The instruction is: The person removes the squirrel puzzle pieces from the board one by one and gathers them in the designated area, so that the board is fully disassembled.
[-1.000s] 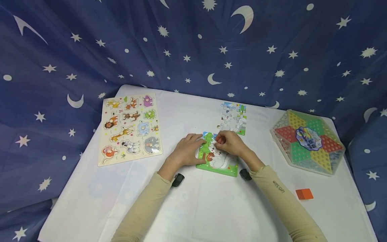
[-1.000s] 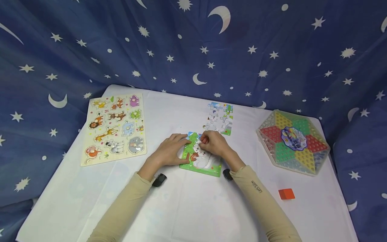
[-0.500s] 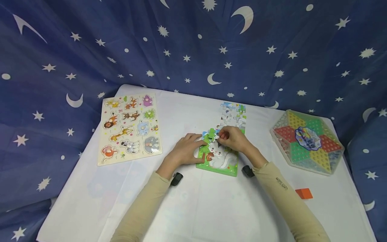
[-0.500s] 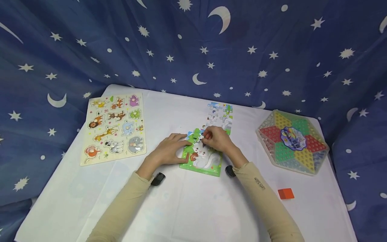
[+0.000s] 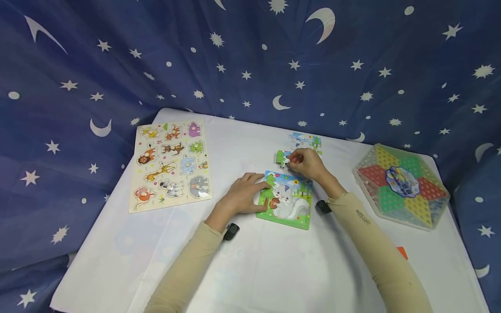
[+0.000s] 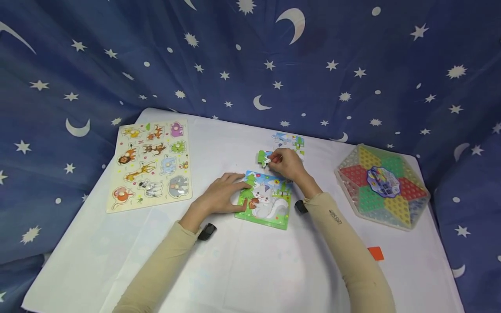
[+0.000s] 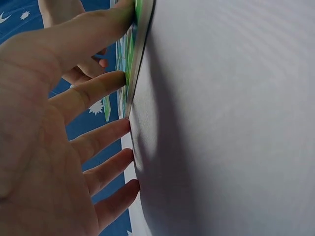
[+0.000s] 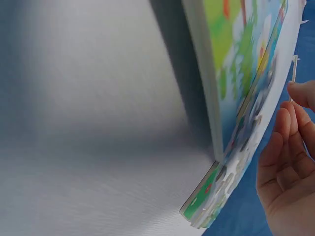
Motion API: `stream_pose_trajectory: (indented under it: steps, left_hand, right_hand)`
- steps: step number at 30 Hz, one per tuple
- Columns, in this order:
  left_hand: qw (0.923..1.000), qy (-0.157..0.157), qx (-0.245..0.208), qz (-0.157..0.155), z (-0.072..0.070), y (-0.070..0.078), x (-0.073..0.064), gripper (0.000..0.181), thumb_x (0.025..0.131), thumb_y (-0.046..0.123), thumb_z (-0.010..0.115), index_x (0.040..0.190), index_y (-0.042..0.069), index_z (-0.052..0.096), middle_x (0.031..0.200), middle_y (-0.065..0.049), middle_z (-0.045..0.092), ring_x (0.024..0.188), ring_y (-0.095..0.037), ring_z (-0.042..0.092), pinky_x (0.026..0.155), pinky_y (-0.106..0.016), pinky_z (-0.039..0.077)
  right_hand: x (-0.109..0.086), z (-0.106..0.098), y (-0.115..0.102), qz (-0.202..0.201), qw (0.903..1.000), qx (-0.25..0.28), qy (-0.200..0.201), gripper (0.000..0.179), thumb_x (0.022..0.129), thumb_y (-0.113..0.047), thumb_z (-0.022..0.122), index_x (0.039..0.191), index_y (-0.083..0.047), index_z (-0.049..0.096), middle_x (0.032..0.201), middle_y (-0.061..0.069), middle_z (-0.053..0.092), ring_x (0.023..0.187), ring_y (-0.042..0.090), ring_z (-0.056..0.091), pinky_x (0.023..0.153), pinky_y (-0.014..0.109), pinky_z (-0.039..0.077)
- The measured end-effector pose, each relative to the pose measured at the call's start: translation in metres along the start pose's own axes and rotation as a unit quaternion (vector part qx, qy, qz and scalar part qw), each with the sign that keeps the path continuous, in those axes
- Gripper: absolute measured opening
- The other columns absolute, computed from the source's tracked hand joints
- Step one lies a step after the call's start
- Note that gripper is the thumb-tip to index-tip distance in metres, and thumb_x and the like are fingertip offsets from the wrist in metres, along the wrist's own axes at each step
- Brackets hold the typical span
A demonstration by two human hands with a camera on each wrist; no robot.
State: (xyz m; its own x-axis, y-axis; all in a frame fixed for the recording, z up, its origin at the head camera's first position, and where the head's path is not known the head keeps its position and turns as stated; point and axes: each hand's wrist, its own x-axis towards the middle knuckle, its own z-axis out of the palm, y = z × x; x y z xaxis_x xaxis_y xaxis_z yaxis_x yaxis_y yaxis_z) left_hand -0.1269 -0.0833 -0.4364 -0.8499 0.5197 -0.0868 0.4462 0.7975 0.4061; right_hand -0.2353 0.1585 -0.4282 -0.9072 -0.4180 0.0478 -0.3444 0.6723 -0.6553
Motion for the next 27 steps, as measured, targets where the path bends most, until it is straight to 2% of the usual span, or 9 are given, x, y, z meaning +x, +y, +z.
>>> stream_pose_trajectory:
  steps: [14,22,27]
  left_hand:
    - [1.0,-0.001,0.005,-0.005,-0.002,-0.001,0.001,0.057,0.082,0.044,0.076,0.134,0.025,0.061,0.154,-0.008,0.036,0.14,-0.026,0.031,0.107,-0.046,0.034]
    - [1.0,-0.003,-0.002,-0.007,-0.001,0.0,0.001,0.057,0.083,0.044,0.075,0.134,0.025,0.06,0.154,-0.008,0.037,0.14,-0.027,0.031,0.108,-0.047,0.034]
    - [1.0,0.002,0.002,-0.007,0.001,0.001,0.002,0.056,0.083,0.045,0.074,0.134,0.025,0.06,0.153,-0.007,0.037,0.139,-0.026,0.031,0.107,-0.046,0.035]
  right_hand:
    - [0.047,-0.003,0.011,0.039,0.9976,0.012,0.056,0.016,0.088,-0.007,0.072,0.099,0.005,0.073,0.085,0.018,0.068,0.074,0.026,0.061,0.062,0.029,0.047]
    - [0.066,-0.002,0.013,0.076,0.995,0.015,0.063,0.019,0.09,-0.01,0.07,0.103,0.004,0.072,0.088,0.018,0.067,0.074,0.026,0.063,0.061,0.029,0.049]
    - [0.073,-0.003,0.013,0.093,0.9933,0.001,0.068,0.017,0.09,-0.011,0.07,0.1,0.003,0.072,0.087,0.016,0.067,0.072,0.024,0.06,0.062,0.03,0.046]
